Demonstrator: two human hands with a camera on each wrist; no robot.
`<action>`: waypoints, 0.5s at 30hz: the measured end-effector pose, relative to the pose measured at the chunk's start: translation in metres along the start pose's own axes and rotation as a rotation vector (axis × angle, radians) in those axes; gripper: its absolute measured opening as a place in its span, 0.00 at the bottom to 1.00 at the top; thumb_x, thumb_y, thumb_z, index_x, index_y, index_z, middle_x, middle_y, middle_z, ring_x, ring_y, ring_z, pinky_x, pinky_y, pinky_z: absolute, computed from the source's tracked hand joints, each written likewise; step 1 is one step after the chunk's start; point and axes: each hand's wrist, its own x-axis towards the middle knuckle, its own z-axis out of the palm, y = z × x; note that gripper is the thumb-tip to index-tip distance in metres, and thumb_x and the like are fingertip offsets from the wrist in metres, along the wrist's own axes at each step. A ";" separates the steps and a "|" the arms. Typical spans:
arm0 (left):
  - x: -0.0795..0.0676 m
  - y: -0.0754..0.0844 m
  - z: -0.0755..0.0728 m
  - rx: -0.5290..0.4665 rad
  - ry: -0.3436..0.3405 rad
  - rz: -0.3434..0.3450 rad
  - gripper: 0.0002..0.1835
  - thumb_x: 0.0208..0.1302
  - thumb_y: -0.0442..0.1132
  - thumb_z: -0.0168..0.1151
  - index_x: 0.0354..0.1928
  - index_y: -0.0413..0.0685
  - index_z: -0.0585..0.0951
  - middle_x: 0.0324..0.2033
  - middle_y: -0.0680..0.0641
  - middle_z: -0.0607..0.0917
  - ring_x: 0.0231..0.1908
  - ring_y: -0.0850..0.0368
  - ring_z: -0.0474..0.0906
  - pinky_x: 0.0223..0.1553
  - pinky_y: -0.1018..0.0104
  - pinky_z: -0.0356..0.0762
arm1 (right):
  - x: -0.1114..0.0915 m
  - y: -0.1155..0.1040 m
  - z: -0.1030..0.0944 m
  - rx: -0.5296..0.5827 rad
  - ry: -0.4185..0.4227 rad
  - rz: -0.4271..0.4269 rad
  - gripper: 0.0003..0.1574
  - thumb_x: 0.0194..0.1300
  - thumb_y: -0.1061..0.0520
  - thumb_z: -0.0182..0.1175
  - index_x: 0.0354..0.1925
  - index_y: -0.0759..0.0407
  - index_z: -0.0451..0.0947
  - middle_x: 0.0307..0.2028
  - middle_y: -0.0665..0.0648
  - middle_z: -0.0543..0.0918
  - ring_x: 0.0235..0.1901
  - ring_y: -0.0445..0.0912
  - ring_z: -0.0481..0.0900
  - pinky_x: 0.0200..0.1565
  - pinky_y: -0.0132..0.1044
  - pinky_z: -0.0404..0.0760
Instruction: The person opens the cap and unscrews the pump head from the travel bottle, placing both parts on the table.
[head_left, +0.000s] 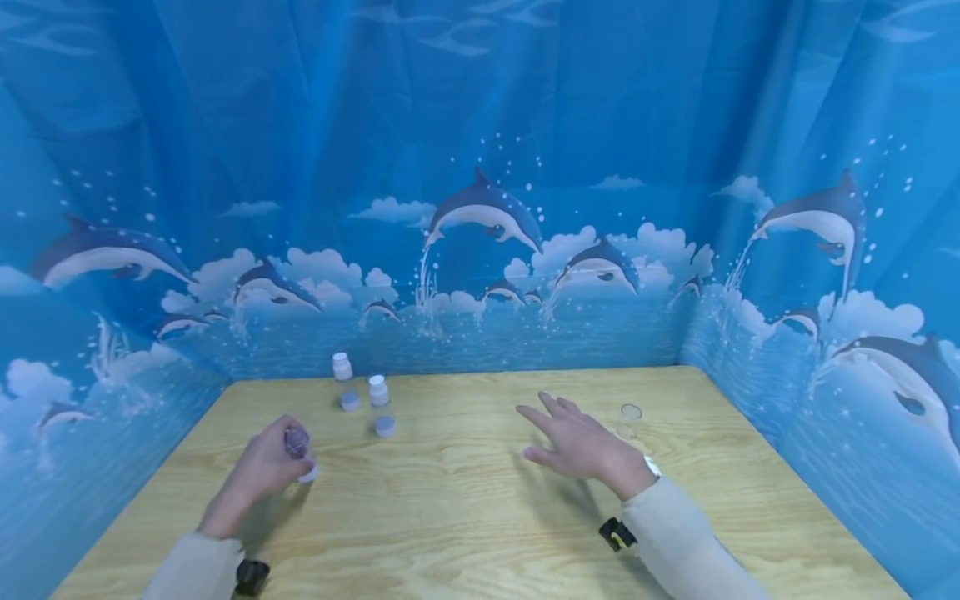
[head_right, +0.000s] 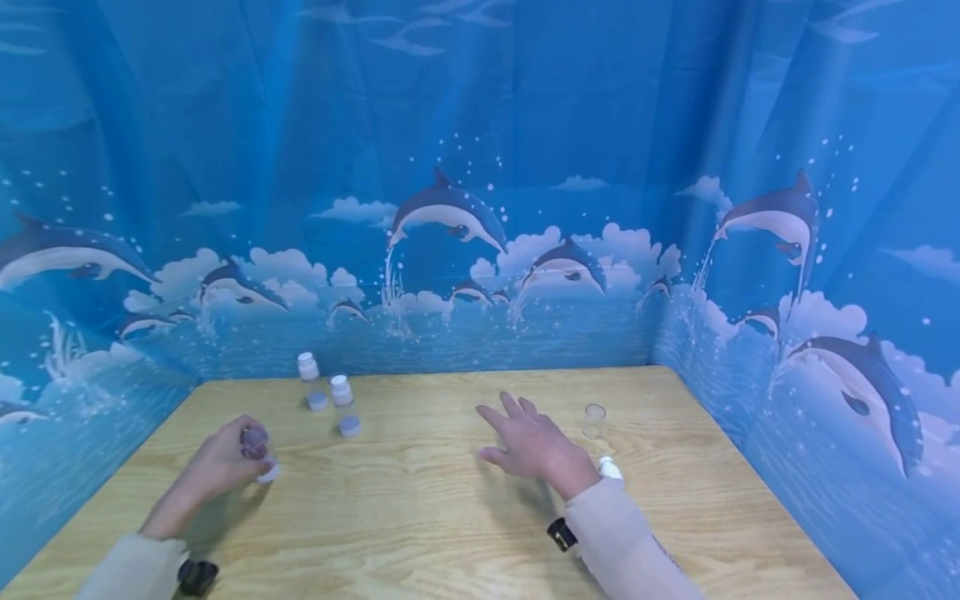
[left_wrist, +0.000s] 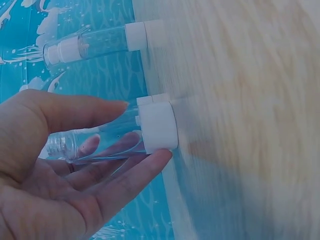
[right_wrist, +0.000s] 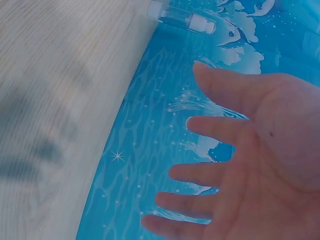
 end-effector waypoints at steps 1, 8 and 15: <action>0.000 0.000 0.000 -0.001 -0.001 0.001 0.22 0.50 0.33 0.73 0.46 0.34 0.74 0.36 0.40 0.83 0.36 0.50 0.80 0.35 0.60 0.80 | 0.001 0.000 0.000 -0.002 -0.003 0.003 0.41 0.75 0.44 0.59 0.80 0.47 0.58 0.81 0.69 0.48 0.79 0.72 0.49 0.75 0.71 0.57; 0.001 0.000 -0.003 0.003 -0.009 0.004 0.24 0.49 0.34 0.74 0.46 0.34 0.75 0.35 0.40 0.83 0.36 0.50 0.80 0.35 0.60 0.79 | 0.001 -0.002 -0.003 -0.013 -0.016 -0.003 0.41 0.75 0.45 0.60 0.79 0.49 0.60 0.81 0.70 0.50 0.79 0.71 0.50 0.74 0.71 0.58; 0.000 0.003 -0.006 0.012 -0.046 -0.007 0.27 0.50 0.36 0.75 0.50 0.34 0.74 0.37 0.39 0.83 0.37 0.48 0.80 0.35 0.59 0.79 | -0.001 -0.007 -0.005 -0.031 -0.008 -0.003 0.40 0.75 0.46 0.60 0.78 0.50 0.61 0.80 0.70 0.52 0.79 0.70 0.51 0.75 0.70 0.55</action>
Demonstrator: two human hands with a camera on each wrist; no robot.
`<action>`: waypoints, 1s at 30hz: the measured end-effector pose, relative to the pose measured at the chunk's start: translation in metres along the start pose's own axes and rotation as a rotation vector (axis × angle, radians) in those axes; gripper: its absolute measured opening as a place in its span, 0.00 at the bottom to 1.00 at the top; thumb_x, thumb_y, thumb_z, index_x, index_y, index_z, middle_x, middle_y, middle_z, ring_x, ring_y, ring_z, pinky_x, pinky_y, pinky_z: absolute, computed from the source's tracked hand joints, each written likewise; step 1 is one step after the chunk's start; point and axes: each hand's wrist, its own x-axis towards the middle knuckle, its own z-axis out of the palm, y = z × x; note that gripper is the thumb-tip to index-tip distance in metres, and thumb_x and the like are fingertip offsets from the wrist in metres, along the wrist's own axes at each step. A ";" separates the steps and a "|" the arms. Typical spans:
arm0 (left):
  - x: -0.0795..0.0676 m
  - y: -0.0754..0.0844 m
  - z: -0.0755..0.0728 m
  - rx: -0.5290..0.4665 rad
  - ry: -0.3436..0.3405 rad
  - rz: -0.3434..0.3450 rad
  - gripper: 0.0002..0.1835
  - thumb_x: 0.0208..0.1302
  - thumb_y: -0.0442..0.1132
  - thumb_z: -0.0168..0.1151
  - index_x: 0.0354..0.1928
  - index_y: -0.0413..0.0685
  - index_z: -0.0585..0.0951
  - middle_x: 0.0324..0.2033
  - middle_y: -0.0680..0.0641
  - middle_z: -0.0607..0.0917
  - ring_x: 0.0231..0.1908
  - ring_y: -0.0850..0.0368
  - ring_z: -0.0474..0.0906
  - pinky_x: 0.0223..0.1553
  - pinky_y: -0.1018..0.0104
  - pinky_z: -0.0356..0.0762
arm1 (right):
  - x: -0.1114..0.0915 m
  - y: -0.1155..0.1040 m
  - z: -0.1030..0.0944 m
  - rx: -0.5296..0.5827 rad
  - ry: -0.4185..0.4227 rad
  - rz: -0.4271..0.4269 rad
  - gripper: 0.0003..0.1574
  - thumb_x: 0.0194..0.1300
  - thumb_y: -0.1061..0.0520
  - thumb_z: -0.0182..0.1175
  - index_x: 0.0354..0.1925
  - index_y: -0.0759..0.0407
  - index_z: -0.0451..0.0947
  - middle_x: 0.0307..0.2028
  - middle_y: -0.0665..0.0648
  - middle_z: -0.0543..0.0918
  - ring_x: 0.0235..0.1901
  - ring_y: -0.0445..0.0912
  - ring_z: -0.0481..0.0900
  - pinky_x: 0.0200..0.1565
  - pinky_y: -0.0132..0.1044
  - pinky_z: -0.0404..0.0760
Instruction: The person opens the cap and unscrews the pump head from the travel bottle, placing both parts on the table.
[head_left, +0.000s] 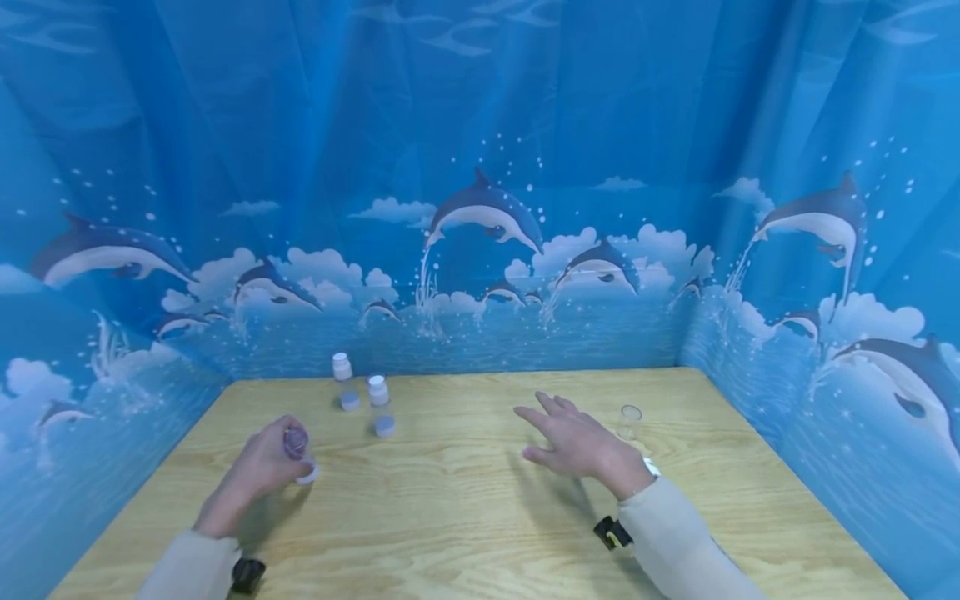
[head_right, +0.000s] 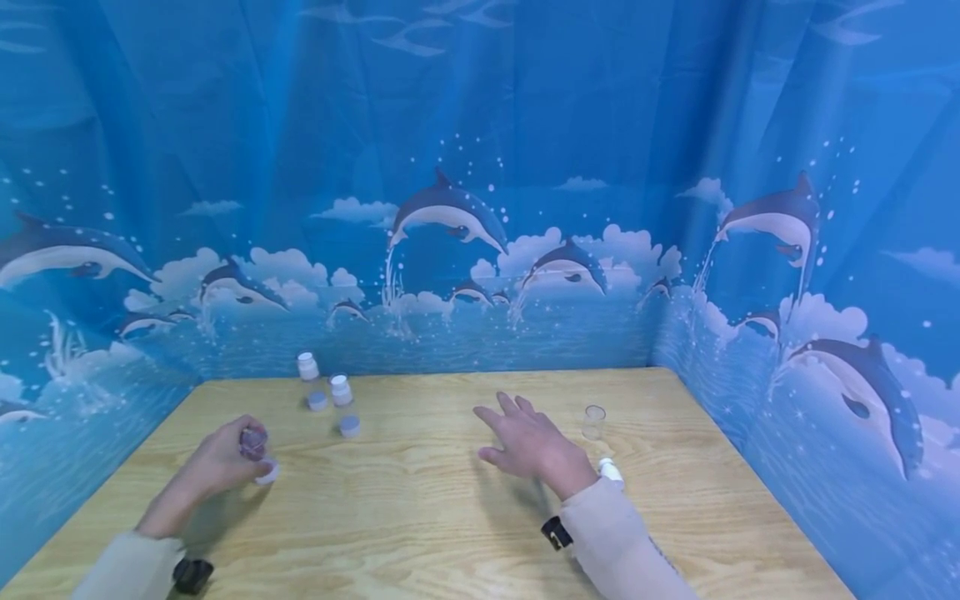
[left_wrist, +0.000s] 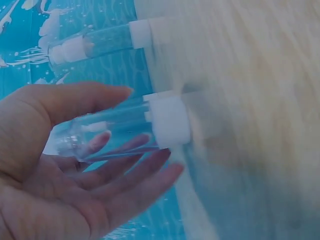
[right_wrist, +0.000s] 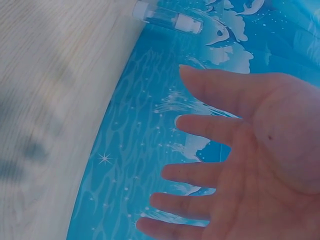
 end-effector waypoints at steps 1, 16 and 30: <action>0.000 0.001 -0.001 0.004 -0.010 -0.005 0.29 0.51 0.38 0.75 0.53 0.34 0.73 0.40 0.37 0.83 0.39 0.46 0.80 0.36 0.57 0.80 | 0.000 0.000 0.000 -0.001 0.003 -0.001 0.40 0.75 0.46 0.60 0.78 0.50 0.61 0.80 0.70 0.52 0.79 0.70 0.51 0.75 0.71 0.55; -0.011 0.077 0.005 0.005 0.186 0.193 0.39 0.61 0.37 0.72 0.71 0.30 0.67 0.68 0.26 0.72 0.67 0.25 0.68 0.64 0.28 0.70 | 0.001 0.002 0.001 -0.010 0.045 -0.011 0.41 0.75 0.46 0.59 0.79 0.50 0.59 0.80 0.71 0.51 0.79 0.71 0.51 0.74 0.72 0.57; 0.024 0.069 0.053 -0.083 0.074 0.069 0.46 0.63 0.38 0.67 0.75 0.24 0.55 0.69 0.20 0.66 0.67 0.22 0.67 0.66 0.31 0.71 | 0.004 0.001 0.009 -0.072 0.114 -0.031 0.44 0.77 0.42 0.55 0.82 0.47 0.51 0.81 0.70 0.48 0.78 0.73 0.52 0.73 0.72 0.61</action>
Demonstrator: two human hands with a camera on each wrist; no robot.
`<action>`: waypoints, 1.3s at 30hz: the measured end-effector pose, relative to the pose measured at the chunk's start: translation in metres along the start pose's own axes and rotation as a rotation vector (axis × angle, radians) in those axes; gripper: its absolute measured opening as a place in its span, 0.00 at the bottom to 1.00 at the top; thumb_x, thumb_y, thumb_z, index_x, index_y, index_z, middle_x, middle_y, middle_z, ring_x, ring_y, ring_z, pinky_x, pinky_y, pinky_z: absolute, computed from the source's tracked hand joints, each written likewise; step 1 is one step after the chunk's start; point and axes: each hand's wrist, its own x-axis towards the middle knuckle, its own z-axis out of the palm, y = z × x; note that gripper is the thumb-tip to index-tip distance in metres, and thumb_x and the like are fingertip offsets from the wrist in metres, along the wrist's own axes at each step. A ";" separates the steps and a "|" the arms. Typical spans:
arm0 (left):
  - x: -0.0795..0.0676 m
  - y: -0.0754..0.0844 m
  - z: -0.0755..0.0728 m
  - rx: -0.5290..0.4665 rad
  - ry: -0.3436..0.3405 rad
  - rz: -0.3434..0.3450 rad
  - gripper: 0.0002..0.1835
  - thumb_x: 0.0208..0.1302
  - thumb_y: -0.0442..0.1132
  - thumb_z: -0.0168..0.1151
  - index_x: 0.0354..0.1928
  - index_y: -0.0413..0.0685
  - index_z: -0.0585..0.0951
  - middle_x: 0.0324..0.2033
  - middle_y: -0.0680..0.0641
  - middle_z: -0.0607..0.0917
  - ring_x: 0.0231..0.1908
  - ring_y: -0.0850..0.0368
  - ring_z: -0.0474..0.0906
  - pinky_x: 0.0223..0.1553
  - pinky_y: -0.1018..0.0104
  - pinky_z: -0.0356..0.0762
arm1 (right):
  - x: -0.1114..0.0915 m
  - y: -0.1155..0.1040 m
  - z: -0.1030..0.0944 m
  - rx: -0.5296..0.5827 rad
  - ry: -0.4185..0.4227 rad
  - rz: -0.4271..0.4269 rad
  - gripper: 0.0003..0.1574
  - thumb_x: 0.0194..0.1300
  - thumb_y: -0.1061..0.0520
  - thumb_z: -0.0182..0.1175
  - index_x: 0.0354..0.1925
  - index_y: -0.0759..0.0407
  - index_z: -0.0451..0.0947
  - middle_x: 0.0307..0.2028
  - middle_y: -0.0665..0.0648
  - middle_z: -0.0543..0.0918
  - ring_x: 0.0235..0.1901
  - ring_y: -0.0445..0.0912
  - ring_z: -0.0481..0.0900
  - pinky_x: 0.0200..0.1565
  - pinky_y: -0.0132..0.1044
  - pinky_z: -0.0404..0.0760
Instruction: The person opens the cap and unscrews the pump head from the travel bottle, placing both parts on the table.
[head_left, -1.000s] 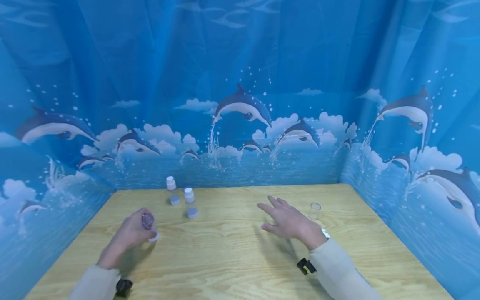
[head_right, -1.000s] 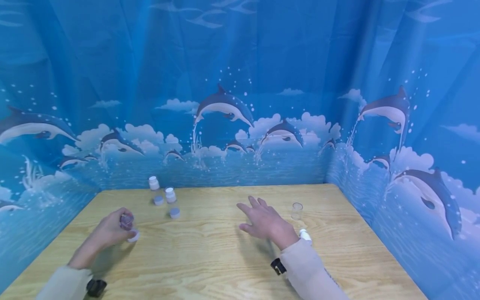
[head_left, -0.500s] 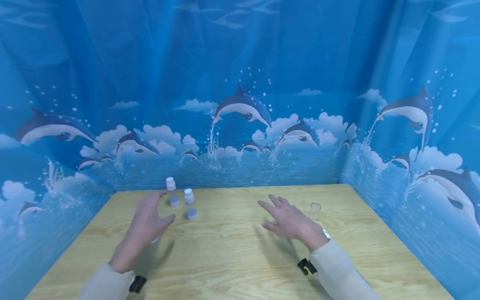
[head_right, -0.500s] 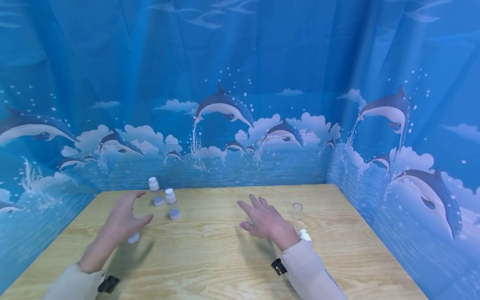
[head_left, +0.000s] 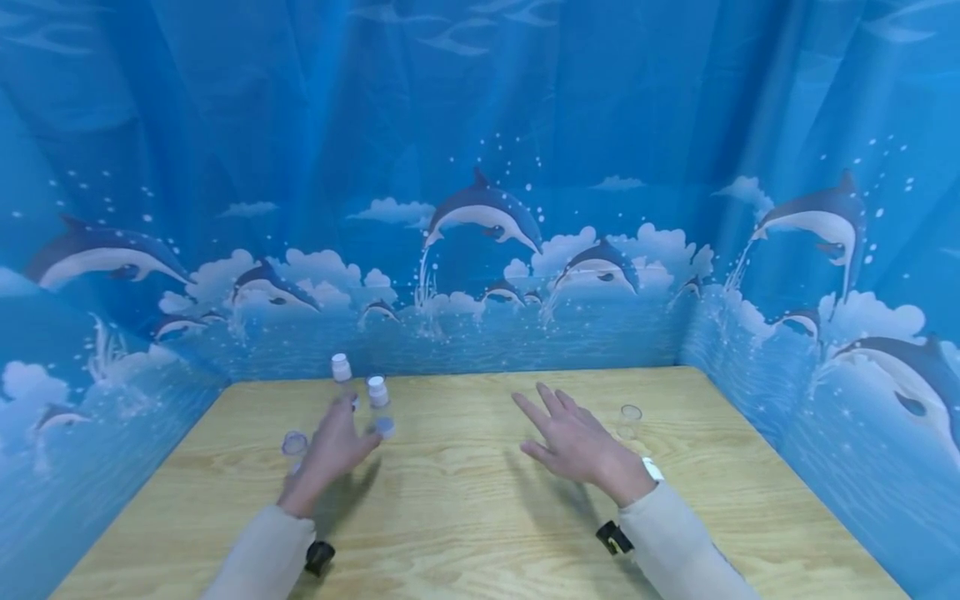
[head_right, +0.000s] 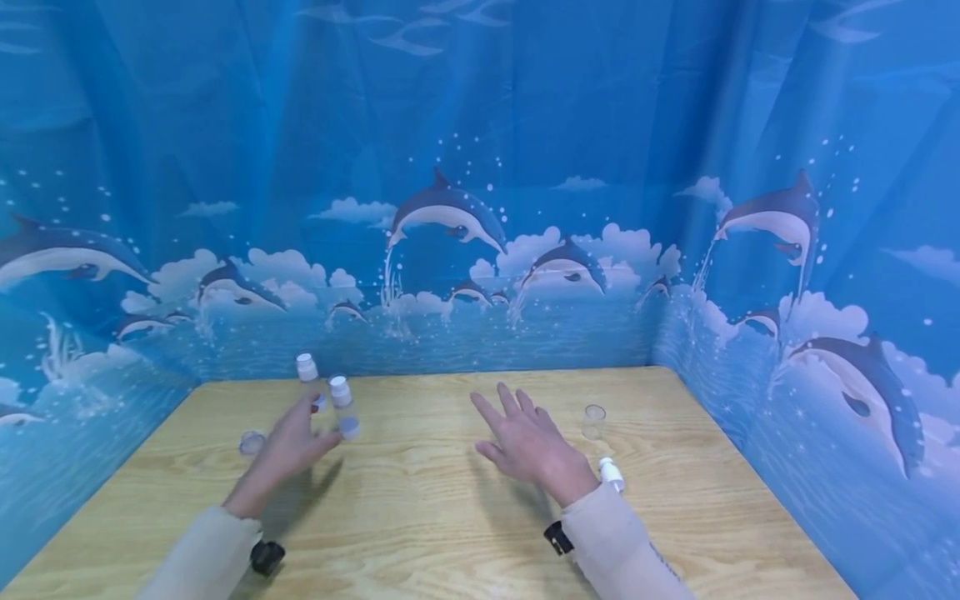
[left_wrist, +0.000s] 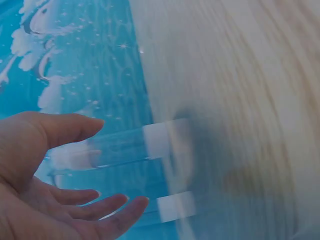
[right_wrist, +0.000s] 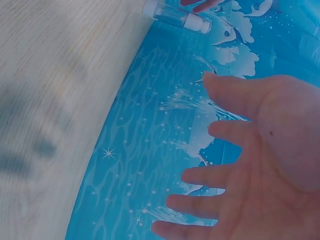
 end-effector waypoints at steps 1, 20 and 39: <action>0.002 -0.001 0.002 0.003 0.005 -0.002 0.45 0.63 0.37 0.67 0.74 0.23 0.55 0.69 0.20 0.67 0.67 0.22 0.67 0.66 0.31 0.71 | 0.000 0.000 0.000 -0.001 0.004 0.000 0.44 0.77 0.42 0.55 0.82 0.47 0.50 0.81 0.70 0.47 0.78 0.73 0.52 0.73 0.72 0.60; 0.033 -0.013 0.021 -0.119 -0.016 -0.098 0.28 0.59 0.34 0.71 0.59 0.27 0.75 0.54 0.28 0.82 0.55 0.32 0.80 0.58 0.39 0.80 | -0.001 -0.004 0.001 0.022 -0.004 -0.019 0.44 0.78 0.41 0.54 0.82 0.49 0.51 0.81 0.71 0.49 0.77 0.74 0.51 0.74 0.72 0.58; 0.026 0.000 0.012 -0.058 -0.120 -0.049 0.18 0.51 0.33 0.77 0.44 0.34 0.85 0.36 0.40 0.88 0.33 0.52 0.82 0.32 0.61 0.84 | 0.002 -0.006 -0.002 0.011 -0.028 -0.009 0.45 0.77 0.41 0.55 0.82 0.48 0.50 0.81 0.70 0.49 0.78 0.72 0.52 0.74 0.71 0.59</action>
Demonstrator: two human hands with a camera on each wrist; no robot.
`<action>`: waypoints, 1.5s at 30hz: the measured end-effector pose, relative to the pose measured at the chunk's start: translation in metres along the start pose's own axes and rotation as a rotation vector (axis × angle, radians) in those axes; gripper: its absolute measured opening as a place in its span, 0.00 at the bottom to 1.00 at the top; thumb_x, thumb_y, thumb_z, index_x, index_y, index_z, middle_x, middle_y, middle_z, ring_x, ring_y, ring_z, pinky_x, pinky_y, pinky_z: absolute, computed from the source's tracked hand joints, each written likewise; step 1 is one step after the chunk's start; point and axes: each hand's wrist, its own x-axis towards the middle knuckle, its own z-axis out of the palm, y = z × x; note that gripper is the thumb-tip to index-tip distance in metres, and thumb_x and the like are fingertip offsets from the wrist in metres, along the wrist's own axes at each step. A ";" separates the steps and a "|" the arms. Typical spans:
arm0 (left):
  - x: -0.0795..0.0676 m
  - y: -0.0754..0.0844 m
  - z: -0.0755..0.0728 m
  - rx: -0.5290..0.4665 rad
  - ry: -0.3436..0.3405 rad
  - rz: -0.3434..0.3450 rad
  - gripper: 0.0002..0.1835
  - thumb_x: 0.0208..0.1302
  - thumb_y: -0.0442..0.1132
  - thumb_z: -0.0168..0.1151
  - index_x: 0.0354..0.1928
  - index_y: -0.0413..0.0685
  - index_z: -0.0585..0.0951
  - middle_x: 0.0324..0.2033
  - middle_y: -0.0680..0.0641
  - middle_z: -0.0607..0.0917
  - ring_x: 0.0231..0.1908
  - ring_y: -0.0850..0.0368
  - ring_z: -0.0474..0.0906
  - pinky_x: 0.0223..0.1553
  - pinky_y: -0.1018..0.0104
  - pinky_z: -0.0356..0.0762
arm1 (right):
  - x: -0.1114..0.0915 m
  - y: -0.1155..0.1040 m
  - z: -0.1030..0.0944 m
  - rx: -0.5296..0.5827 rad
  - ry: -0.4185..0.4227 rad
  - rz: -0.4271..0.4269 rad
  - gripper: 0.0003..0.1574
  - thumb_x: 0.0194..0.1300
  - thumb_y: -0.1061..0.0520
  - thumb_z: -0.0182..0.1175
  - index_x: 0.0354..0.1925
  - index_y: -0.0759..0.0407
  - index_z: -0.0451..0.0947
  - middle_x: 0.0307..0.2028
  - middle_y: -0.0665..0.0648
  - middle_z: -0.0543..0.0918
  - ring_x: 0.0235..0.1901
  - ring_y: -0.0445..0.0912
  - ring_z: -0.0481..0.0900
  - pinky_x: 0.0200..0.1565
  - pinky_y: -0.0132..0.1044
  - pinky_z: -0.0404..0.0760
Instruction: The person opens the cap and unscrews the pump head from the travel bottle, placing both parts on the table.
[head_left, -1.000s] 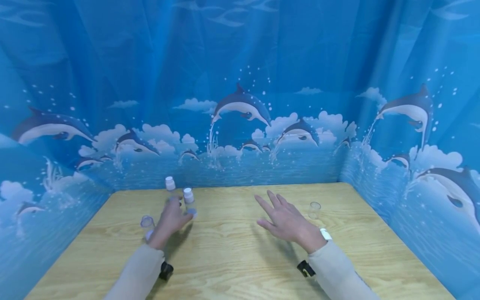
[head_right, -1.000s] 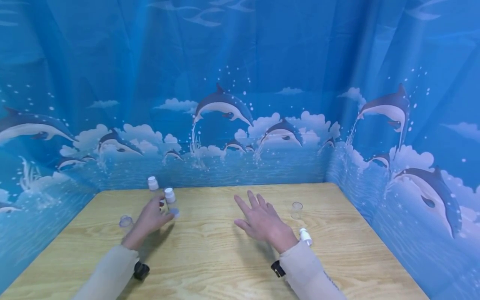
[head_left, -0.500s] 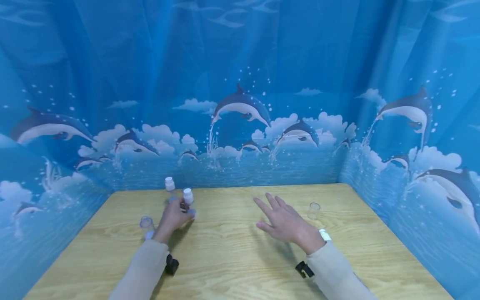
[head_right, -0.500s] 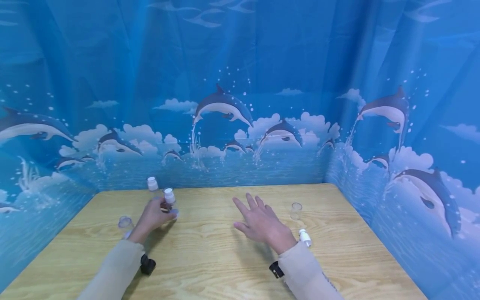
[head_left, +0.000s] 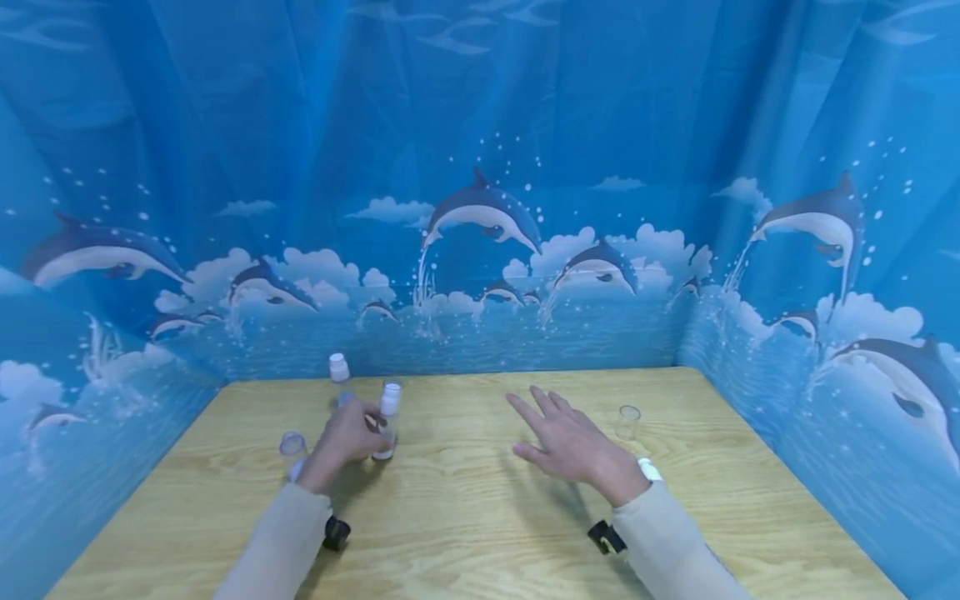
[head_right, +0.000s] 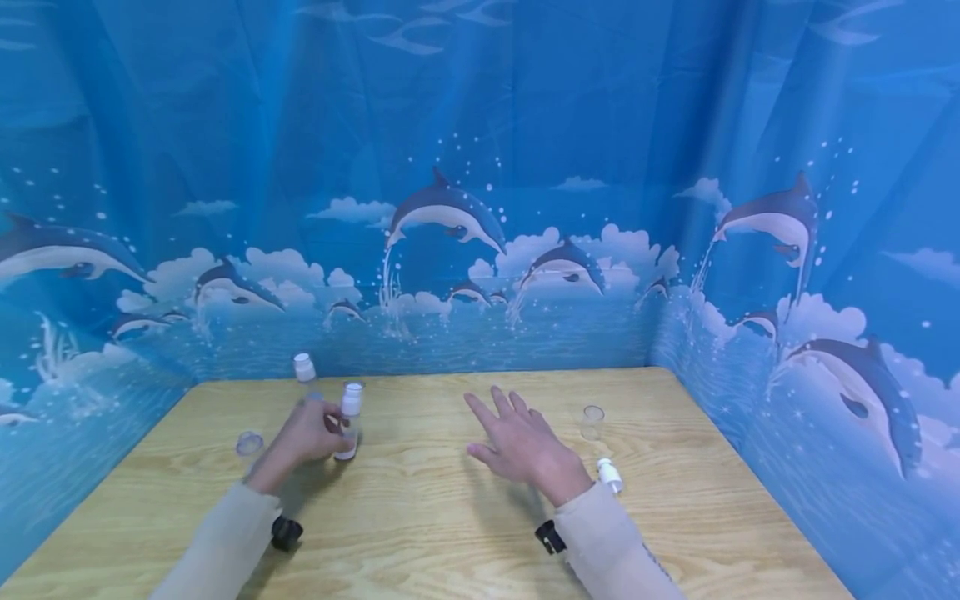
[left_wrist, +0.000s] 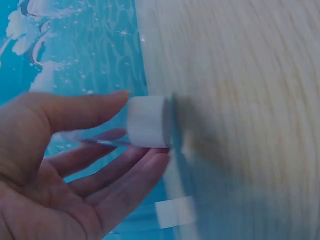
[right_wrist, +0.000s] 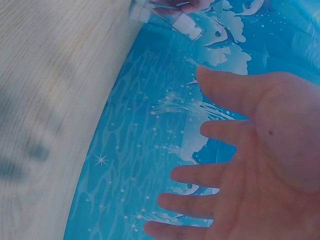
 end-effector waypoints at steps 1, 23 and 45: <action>-0.002 0.003 -0.001 0.012 -0.016 0.010 0.18 0.50 0.33 0.77 0.43 0.35 0.86 0.35 0.41 0.87 0.32 0.53 0.82 0.31 0.62 0.83 | 0.000 0.000 -0.001 -0.002 -0.003 0.001 0.45 0.77 0.41 0.56 0.82 0.48 0.50 0.81 0.70 0.50 0.78 0.72 0.52 0.74 0.71 0.60; -0.049 0.051 -0.006 0.061 -0.211 0.203 0.25 0.44 0.27 0.74 0.50 0.39 0.86 0.31 0.47 0.86 0.31 0.56 0.80 0.30 0.63 0.82 | -0.004 -0.005 -0.008 0.141 -0.076 -0.026 0.43 0.77 0.44 0.57 0.82 0.45 0.52 0.80 0.65 0.56 0.79 0.64 0.57 0.76 0.66 0.61; -0.076 0.067 0.012 0.118 -0.309 0.339 0.24 0.45 0.28 0.74 0.50 0.43 0.87 0.32 0.47 0.88 0.32 0.56 0.80 0.33 0.61 0.83 | -0.008 -0.013 -0.005 0.206 -0.053 -0.158 0.36 0.78 0.45 0.55 0.77 0.54 0.63 0.77 0.67 0.63 0.76 0.64 0.63 0.73 0.66 0.66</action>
